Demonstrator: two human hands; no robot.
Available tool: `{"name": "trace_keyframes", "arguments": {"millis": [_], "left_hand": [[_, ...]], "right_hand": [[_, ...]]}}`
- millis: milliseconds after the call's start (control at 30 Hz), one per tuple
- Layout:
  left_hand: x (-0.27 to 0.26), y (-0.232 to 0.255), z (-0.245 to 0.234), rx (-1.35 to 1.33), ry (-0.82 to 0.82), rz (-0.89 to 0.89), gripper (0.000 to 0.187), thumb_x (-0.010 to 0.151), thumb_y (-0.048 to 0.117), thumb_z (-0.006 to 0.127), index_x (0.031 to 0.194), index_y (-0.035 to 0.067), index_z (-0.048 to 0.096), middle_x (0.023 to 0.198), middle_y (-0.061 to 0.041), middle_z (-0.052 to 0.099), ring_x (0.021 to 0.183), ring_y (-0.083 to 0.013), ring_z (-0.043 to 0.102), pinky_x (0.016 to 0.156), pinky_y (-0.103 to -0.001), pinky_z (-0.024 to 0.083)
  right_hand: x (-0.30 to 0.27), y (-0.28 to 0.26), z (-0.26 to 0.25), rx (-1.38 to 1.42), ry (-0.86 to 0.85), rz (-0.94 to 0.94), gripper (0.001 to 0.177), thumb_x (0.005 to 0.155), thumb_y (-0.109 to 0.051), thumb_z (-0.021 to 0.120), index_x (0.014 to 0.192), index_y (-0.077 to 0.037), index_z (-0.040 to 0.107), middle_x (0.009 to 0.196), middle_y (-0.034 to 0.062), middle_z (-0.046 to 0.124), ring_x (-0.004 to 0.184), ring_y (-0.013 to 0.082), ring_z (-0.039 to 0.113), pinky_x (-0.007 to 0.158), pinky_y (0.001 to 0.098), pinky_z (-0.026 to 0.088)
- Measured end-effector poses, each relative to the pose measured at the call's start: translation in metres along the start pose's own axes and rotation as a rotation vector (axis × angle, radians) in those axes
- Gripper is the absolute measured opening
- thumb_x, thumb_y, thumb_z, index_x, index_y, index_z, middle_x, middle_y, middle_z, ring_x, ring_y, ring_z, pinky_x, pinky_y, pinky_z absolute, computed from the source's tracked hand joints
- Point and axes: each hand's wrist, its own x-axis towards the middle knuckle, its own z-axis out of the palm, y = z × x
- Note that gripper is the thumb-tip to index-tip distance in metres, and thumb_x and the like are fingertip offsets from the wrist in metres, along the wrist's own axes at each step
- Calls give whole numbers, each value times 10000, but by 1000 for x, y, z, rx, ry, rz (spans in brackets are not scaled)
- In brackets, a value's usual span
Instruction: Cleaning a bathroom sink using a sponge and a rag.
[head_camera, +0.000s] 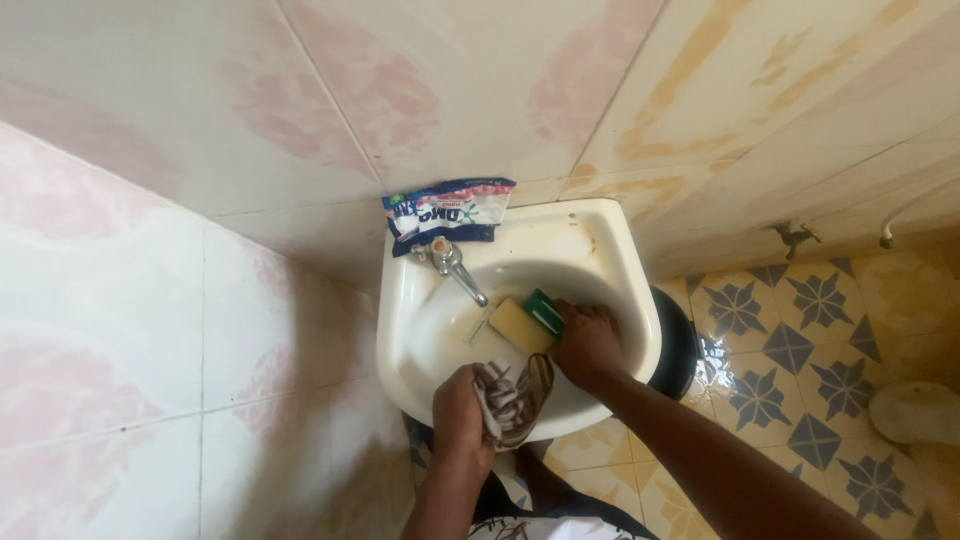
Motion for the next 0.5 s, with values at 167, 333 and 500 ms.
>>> {"name": "trace_keyframes", "arguments": {"millis": [167,333,500], "left_hand": [[-24,22,34,-8,-6,-64,296,993,231,485,1097,25,670,1013,-128,708,874,-243,697,782,-407,600],[-51,35,66,-13,-233,83,335,900,98,537,1202,7,650,1075,-174,717,956,-280,683,843,-442,556],[-47,22,69,256,-527,59,530,815,-17,547,1325,38,680,1198,-149,717,1087,-255,652,994,-383,511]], "right_hand": [[-33,-4,-12,343,130,48,625,849,-248,689,1447,-100,585,1321,171,688,1221,353,638,1069,437,478],[-83,-43,-62,1033,-158,410,564,973,-435,593,1397,-71,662,1233,201,768,1120,323,699,992,394,512],[-85,-18,-44,1149,-119,169,395,950,-209,510,1249,-26,690,1134,86,728,999,221,787,859,336,612]]}}
